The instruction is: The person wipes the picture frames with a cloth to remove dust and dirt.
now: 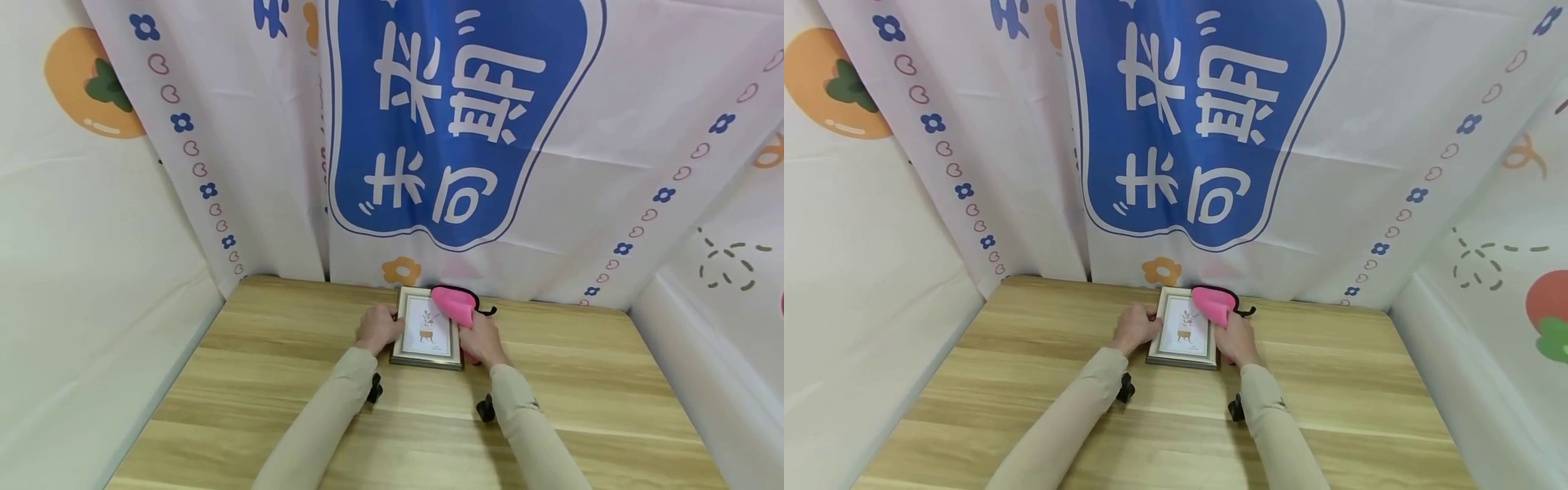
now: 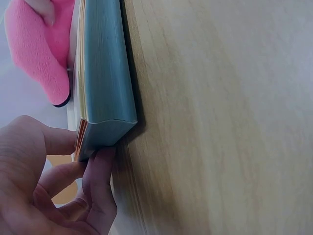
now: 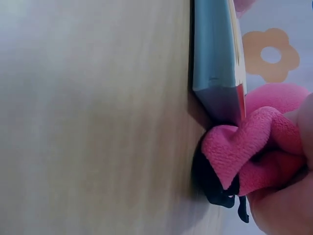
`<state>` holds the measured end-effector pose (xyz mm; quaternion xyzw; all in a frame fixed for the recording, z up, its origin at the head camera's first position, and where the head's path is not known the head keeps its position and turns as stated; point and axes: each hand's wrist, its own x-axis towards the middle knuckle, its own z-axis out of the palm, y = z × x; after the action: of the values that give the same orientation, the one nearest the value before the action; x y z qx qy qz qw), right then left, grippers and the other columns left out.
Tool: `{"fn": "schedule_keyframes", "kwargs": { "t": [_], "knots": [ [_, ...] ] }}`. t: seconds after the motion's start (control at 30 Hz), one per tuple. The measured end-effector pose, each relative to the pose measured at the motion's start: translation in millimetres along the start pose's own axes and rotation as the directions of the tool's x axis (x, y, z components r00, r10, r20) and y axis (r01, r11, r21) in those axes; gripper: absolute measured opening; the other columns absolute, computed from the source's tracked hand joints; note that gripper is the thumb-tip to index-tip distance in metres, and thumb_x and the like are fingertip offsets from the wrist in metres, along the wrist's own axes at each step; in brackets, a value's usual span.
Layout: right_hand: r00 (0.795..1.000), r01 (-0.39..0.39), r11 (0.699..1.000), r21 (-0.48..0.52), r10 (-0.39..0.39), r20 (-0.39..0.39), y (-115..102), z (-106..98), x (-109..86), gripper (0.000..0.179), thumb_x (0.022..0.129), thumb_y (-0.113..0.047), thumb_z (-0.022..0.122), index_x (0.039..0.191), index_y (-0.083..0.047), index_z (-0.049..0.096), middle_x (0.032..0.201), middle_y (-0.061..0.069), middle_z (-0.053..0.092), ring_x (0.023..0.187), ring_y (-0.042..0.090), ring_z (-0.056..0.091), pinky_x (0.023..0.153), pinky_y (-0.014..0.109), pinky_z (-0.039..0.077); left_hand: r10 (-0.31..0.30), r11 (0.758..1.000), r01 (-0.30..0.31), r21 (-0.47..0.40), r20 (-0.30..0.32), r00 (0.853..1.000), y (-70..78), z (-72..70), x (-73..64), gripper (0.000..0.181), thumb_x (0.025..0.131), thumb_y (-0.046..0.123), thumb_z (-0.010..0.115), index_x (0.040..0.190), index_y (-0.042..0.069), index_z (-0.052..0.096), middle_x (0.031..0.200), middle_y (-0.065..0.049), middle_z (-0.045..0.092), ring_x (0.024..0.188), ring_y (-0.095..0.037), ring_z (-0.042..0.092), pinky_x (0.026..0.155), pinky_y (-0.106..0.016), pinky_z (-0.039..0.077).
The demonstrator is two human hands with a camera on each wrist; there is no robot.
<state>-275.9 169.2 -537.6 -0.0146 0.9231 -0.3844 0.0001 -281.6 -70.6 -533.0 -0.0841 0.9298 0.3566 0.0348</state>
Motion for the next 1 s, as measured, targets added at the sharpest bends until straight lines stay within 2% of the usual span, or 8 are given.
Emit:
{"fn": "schedule_keyframes", "kwargs": {
  "t": [0.17,0.37,0.53,0.63,0.73,0.9,1.0],
  "knots": [
    [0.999,0.006,1.000,-0.021,-0.006,0.043,-0.9,-3.7,-13.1,0.020,0.106,-0.023,0.055,0.103,-0.006,0.067,0.078,0.011,0.064,0.061,0.022,0.061,0.063,0.037,0.052,0.005,1.000,-0.005,0.000,0.004,1.000,-1.5,-0.2,1.7,0.036,0.100,0.032,0.071,0.133,0.019,0.076,0.137,-0.006,0.073,0.106,-0.027,0.070,0.078,-0.044,0.059],
    [0.997,0.050,0.997,-0.055,-0.047,0.057,-1.2,-6.0,-30.4,0.013,0.103,-0.016,0.056,0.097,-0.008,0.064,0.077,0.008,0.062,0.066,0.019,0.058,0.068,0.036,0.051,0.009,1.000,-0.009,-0.006,0.001,1.000,-3.0,-2.4,2.4,0.036,0.098,0.030,0.072,0.133,0.019,0.077,0.139,-0.006,0.072,0.111,-0.030,0.070,0.078,-0.045,0.059],
    [0.997,0.054,0.998,-0.033,-0.052,0.063,0.4,-8.8,-45.3,0.014,0.102,-0.013,0.057,0.088,-0.010,0.061,0.072,0.006,0.061,0.061,0.019,0.059,0.064,0.035,0.051,0.001,1.000,-0.001,-0.014,0.010,1.000,-2.1,-0.3,3.5,0.036,0.099,0.030,0.073,0.132,0.019,0.077,0.139,-0.006,0.072,0.118,-0.031,0.070,0.086,-0.048,0.060],
    [0.995,0.056,0.998,-0.027,-0.054,0.080,0.8,-9.9,-54.1,0.015,0.102,-0.012,0.060,0.087,-0.011,0.061,0.070,0.005,0.061,0.059,0.018,0.059,0.064,0.035,0.051,-0.011,1.000,0.011,-0.002,0.019,1.000,-1.9,1.3,4.5,0.037,0.100,0.031,0.072,0.134,0.019,0.076,0.141,-0.006,0.071,0.116,-0.031,0.069,0.084,-0.047,0.059],
    [0.993,0.083,0.995,-0.050,-0.078,0.089,0.7,-11.5,-63.6,0.014,0.100,-0.011,0.062,0.086,-0.012,0.062,0.071,0.003,0.061,0.062,0.016,0.059,0.068,0.036,0.052,-0.019,1.000,0.019,0.006,0.022,1.000,-1.7,1.5,4.9,0.036,0.100,0.031,0.071,0.133,0.020,0.076,0.140,-0.005,0.072,0.109,-0.028,0.069,0.078,-0.044,0.058],
    [0.988,0.104,0.992,-0.067,-0.095,0.120,-1.3,-16.7,-78.7,0.017,0.095,-0.005,0.061,0.079,-0.013,0.059,0.060,-0.001,0.058,0.055,0.014,0.056,0.063,0.033,0.050,0.002,1.000,-0.002,-0.006,0.020,1.000,-1.8,0.1,5.5,0.025,0.099,0.027,0.072,0.120,0.018,0.082,0.122,-0.004,0.077,0.086,-0.020,0.064,0.065,-0.034,0.050],
    [0.986,0.118,0.989,-0.089,-0.106,0.131,-2.7,-20.0,-86.6,0.024,0.097,-0.009,0.061,0.074,-0.015,0.055,0.057,-0.003,0.054,0.054,0.013,0.054,0.062,0.033,0.049,0.014,1.000,-0.013,-0.023,0.026,1.000,-1.3,-0.2,6.1,0.019,0.099,0.024,0.071,0.109,0.015,0.084,0.109,-0.005,0.078,0.079,-0.018,0.060,0.060,-0.031,0.045]
  ]
}}
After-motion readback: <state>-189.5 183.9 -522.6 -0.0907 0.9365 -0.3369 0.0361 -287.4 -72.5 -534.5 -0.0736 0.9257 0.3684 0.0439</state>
